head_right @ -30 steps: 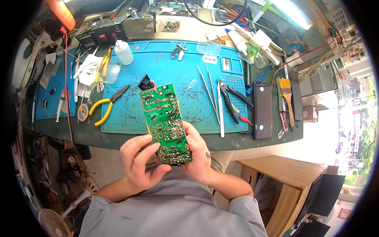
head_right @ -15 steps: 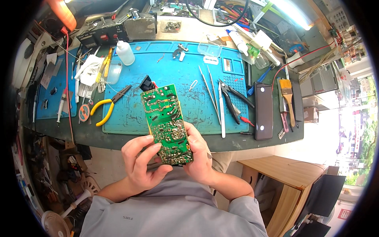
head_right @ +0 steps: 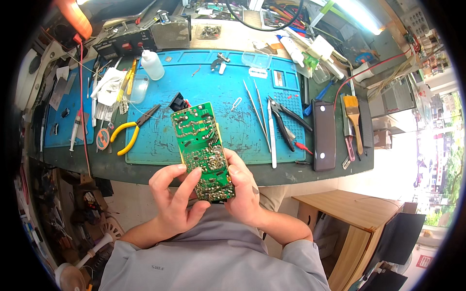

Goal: The person repairs a small electronic device by manipulating a green circuit board and a yellow internal housing. They use tweezers to adjust components and a soldering iron to make connections on the board. The person also uses a multimeter to test the device and handles a power cord.

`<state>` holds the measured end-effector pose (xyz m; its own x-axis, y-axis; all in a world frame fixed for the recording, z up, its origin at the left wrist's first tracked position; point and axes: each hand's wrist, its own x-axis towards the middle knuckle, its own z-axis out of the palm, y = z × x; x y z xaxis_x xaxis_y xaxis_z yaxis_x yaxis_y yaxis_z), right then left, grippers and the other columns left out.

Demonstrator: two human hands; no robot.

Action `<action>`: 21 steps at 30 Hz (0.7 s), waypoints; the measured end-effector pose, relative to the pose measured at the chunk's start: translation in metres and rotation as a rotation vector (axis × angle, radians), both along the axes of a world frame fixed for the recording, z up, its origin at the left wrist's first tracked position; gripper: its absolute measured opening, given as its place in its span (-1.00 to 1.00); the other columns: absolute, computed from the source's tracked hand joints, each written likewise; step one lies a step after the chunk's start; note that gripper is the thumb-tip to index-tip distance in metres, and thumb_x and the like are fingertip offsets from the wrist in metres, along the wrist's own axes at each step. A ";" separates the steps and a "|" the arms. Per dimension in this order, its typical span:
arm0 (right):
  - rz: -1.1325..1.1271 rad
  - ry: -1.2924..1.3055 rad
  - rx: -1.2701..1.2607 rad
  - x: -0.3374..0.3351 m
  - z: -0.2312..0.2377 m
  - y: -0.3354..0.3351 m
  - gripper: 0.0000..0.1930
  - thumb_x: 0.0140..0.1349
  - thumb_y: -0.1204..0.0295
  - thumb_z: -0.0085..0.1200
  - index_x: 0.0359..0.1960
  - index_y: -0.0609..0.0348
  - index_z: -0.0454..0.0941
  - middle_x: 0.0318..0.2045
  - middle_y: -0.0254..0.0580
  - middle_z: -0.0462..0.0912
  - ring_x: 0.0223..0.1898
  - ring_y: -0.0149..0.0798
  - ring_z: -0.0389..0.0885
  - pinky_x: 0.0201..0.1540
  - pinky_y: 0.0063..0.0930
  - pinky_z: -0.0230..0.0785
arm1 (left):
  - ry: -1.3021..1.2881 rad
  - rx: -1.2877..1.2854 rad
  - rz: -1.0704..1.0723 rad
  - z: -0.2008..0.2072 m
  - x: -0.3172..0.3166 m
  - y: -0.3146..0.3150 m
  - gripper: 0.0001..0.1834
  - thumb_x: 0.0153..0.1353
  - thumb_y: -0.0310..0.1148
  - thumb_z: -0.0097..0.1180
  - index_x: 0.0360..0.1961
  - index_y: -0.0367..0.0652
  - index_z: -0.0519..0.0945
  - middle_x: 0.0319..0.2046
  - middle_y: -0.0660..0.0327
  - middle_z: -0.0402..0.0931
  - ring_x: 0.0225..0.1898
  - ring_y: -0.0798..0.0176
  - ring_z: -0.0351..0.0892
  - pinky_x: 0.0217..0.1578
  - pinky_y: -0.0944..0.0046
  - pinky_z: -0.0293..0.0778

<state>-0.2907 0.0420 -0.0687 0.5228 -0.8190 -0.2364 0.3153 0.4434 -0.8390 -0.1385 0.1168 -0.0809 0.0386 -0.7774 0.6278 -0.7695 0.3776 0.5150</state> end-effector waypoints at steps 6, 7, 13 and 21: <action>0.023 -0.013 -0.037 -0.001 0.000 -0.002 -0.33 0.36 0.07 -0.33 0.31 0.40 0.27 0.13 0.29 0.59 0.09 0.07 0.68 0.19 -0.09 0.56 | -0.015 0.010 -0.045 0.005 0.004 -0.001 -0.51 0.32 -0.10 0.29 0.21 -0.04 0.64 0.16 0.08 0.33 0.03 0.10 0.43 0.03 0.12 0.42; 0.028 -0.018 -0.040 -0.001 0.001 -0.002 -0.33 0.36 0.07 -0.33 0.31 0.40 0.27 0.13 0.29 0.59 0.09 0.07 0.68 0.19 -0.09 0.56 | -0.016 -0.005 -0.056 0.005 0.004 -0.001 -0.52 0.31 -0.12 0.30 0.21 -0.04 0.64 0.17 0.08 0.34 0.03 0.10 0.43 0.03 0.12 0.42; 0.000 -0.051 0.027 0.002 0.003 -0.001 -0.34 0.39 0.04 -0.34 0.30 0.35 0.29 0.13 0.27 0.60 0.10 0.03 0.68 0.13 -0.13 0.60 | 0.141 -0.041 -0.069 -0.003 0.004 0.000 -0.54 0.32 -0.15 0.29 0.14 -0.18 0.62 0.19 0.00 0.49 0.08 0.02 0.54 0.05 0.08 0.49; -0.043 -0.037 0.037 0.004 0.005 0.000 -0.39 0.42 0.09 -0.39 0.27 0.34 0.34 0.12 0.24 0.61 0.11 0.00 0.67 0.18 -0.17 0.56 | 0.121 -0.070 -0.070 -0.003 0.007 -0.004 -0.54 0.36 -0.17 0.24 0.11 -0.31 0.60 0.14 -0.02 0.57 0.06 -0.01 0.64 0.02 0.09 0.54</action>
